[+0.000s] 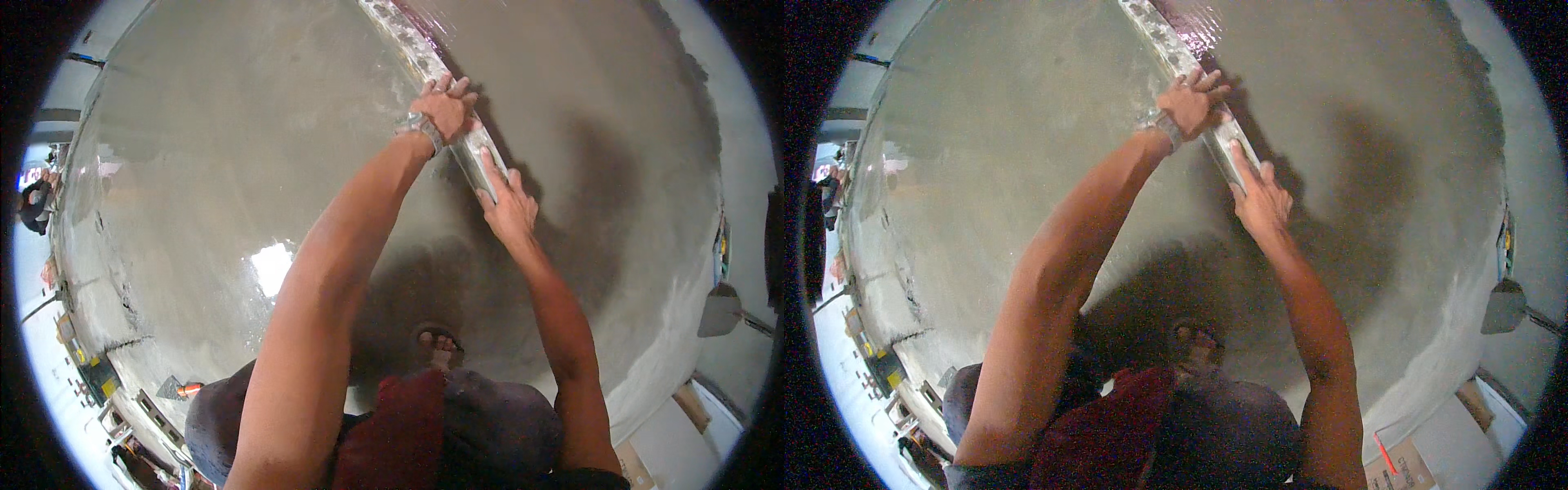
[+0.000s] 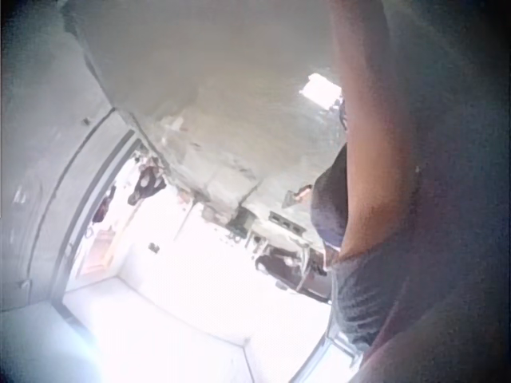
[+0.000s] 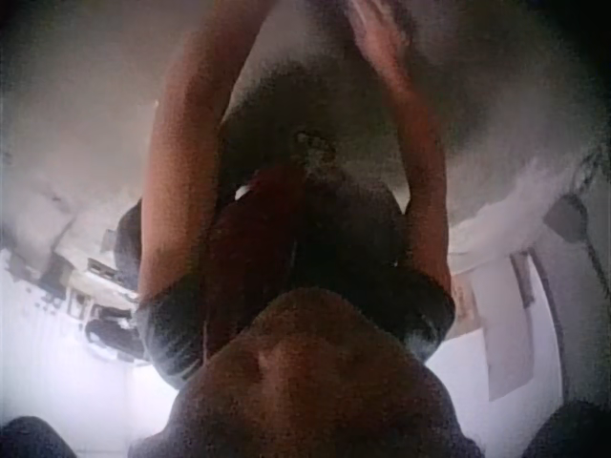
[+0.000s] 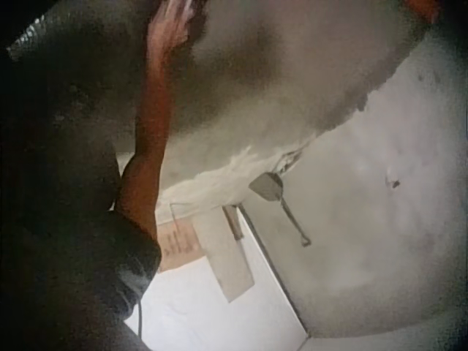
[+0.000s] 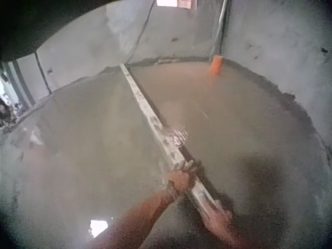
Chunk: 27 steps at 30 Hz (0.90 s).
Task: The person uses a long straightedge to level wet concrete on a floor, repeatedly dragging it across the surface. They also use a trowel to fill low spots and smooth the concrete around the straightedge.
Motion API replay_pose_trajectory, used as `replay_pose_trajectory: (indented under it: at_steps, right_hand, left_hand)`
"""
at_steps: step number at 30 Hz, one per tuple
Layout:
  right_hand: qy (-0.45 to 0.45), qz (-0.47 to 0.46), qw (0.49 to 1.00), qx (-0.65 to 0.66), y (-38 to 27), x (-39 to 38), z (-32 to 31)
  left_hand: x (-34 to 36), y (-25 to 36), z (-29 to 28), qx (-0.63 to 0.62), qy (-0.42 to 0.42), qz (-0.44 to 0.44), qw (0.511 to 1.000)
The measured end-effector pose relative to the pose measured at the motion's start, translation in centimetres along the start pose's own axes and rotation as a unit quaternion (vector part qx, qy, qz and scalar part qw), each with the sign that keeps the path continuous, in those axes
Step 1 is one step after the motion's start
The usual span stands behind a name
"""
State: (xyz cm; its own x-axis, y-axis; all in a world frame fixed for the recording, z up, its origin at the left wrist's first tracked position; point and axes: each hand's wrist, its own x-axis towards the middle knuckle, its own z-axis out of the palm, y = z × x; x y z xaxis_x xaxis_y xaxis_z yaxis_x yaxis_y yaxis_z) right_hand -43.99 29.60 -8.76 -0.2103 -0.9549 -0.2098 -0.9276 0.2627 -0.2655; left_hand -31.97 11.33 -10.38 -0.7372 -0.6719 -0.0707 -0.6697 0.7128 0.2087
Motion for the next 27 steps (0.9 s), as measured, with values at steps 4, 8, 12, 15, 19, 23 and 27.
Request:
replay_pose_trajectory:
  at_steps: [4,8,12,15,19,23,27]
  right_hand:
    - [0.012,-0.011,1.000,0.010,0.5,-1.5,0.2]
    - [0.020,-0.019,1.000,0.012,-0.1,-0.3,0.3]
    - [0.024,-0.030,0.999,0.000,0.2,-0.3,0.1]
    - [0.038,-0.056,0.998,0.012,0.4,-0.9,0.3]
    - [0.012,-0.027,0.999,0.014,-0.8,-1.2,-0.3]
    - [0.020,-0.041,0.999,0.016,-2.6,0.7,-0.5]
    - [0.016,-0.044,0.999,0.003,-2.2,1.2,-1.9]
  left_hand:
    - [-0.9,0.3,0.7,-0.007,0.019,0.027,0.999]
    - [-0.6,-0.4,0.3,-0.018,0.025,0.026,0.999]
    - [-0.2,-0.2,0.4,-0.026,0.018,0.014,0.999]
    - [-0.5,-0.4,2.4,0.075,0.018,0.040,0.996]
    - [-1.1,-0.3,0.8,0.018,0.032,0.033,0.999]
    - [-0.7,-2.6,0.1,-0.008,0.056,0.013,0.998]
    - [-0.1,-2.0,-1.5,0.036,0.036,0.042,0.998]
